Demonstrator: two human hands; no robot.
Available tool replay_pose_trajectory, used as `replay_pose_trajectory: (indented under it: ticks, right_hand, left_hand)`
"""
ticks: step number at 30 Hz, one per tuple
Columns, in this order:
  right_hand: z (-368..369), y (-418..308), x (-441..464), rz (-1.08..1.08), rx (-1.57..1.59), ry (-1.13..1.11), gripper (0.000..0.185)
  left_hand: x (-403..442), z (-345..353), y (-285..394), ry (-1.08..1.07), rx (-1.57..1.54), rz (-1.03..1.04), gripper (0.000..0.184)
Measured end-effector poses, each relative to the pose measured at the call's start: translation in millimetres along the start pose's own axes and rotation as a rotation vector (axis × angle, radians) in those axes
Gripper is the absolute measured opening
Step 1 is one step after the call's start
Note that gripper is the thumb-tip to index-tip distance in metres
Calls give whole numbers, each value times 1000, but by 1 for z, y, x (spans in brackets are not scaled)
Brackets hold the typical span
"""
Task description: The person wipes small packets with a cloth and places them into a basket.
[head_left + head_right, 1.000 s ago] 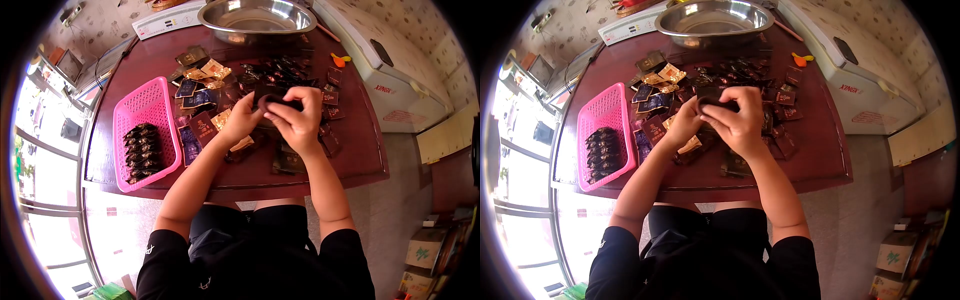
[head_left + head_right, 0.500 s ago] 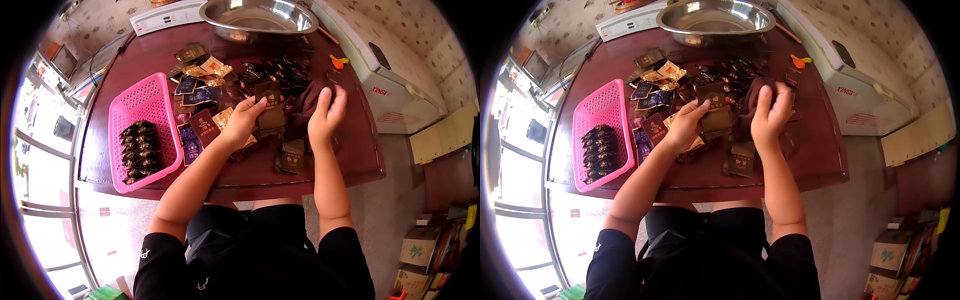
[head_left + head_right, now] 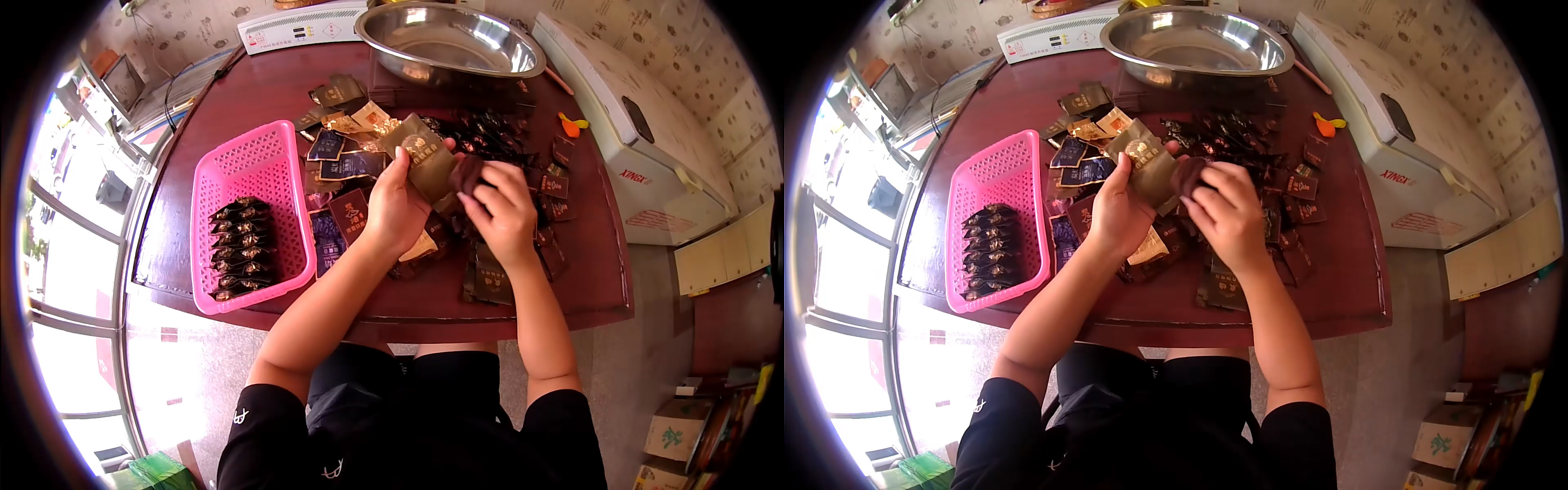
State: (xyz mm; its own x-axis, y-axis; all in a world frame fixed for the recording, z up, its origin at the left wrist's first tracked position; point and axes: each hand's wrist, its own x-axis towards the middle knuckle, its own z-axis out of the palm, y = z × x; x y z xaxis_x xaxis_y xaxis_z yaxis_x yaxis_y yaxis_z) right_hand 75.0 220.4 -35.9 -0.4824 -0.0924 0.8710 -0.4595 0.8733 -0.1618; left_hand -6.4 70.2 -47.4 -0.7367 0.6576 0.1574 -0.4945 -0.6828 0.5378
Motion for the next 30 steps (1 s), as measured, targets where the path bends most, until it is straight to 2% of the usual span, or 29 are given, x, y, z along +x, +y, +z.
replay_pose_trajectory:
  ticks: [4, 5, 7, 9, 11, 13, 16, 17, 19, 23, 25, 28, 30]
  right_hand:
    - [-7, 12, -3, 279, 117, 228, 17]
    - [-8, 12, -3, 256, 114, 238, 16]
    - [-10, -1, 3, 22, 53, 195, 19]
    - [-8, -18, 5, -133, 75, -60, 24]
    - [6, -18, -7, -137, 62, -178, 23]
    - [-4, -16, 4, -113, 32, -117, 23]
    - [-7, -2, -1, 131, 73, 134, 12]
    - [-11, 5, -2, 186, 153, 139, 13]
    - [-17, 2, 0, 146, 261, 50, 14]
    - [-13, -13, 0, 97, 444, -178, 16]
    - [-10, -13, 0, 85, 436, -171, 16]
    - [-7, -15, 0, 97, 275, -49, 16]
    - [-8, -14, 0, 148, 211, -8, 16]
  left_hand:
    - [0, 6, 5, 66, 66, 89, 47]
    - [-1, 6, 4, 67, 62, 88, 47]
    - [-2, 7, -2, 30, 132, 114, 47]
    - [-3, 7, -7, 65, 96, 133, 47]
    - [-4, 0, -9, 100, 190, 84, 46]
    - [-1, 2, -10, 141, 111, 83, 46]
    - [-3, 2, -3, 220, 148, 79, 40]
    - [-2, 0, -2, 222, 149, 74, 40]
    - [-2, -2, -2, 78, 175, 69, 36]
    - [1, -3, -9, 174, 220, 109, 30]
    - [1, 1, -9, 196, 243, 120, 29]
    - [4, -4, -15, 174, 577, 214, 24]
    - [4, -5, -20, 172, 664, 220, 23]
